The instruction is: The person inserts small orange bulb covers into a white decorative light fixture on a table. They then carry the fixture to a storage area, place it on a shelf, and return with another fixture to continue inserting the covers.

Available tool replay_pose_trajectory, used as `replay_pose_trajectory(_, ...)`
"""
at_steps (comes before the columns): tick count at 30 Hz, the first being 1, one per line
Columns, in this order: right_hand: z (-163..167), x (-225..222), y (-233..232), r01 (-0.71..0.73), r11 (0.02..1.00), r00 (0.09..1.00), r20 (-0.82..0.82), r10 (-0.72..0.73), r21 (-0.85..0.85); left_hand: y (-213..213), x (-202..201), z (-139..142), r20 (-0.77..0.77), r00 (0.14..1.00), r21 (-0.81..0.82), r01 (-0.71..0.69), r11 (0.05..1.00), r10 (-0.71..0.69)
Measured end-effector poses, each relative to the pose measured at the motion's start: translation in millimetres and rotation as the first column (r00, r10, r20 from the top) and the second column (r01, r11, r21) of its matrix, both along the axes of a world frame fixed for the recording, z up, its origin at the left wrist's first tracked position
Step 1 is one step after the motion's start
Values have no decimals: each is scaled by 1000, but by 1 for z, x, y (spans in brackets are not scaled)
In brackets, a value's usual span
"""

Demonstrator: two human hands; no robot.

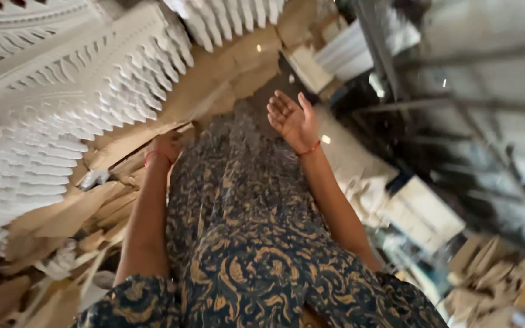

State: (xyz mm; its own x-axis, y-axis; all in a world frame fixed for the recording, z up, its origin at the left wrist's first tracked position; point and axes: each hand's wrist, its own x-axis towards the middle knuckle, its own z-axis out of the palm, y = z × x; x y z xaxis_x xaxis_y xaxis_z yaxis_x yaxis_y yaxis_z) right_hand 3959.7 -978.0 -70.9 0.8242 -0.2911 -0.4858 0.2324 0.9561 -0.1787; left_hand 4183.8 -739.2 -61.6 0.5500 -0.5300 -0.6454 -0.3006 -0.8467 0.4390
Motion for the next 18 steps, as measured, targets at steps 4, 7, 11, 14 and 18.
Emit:
replay_pose_trajectory(4,-3,31,-43,-139,987,989,53,136,77,-16,-5,16,-139,976,226,-133,965,167)
replay_pose_trajectory(7,-3,58,-73,-159,971,982,-69,173,181,-2,-13,24,-229,878,317,-341,885,420)
replay_pose_trajectory(11,-8,110,-113,-269,935,939,-155,308,230,50,-49,26,126,952,-86,-268,960,277)
replay_pose_trajectory(14,-23,156,-142,-258,926,934,-172,312,276,82,-103,25,77,827,265,-556,788,557)
replay_pose_trajectory(18,-44,231,-190,-293,941,923,-205,325,172,74,-200,32,159,740,346,-662,665,653)
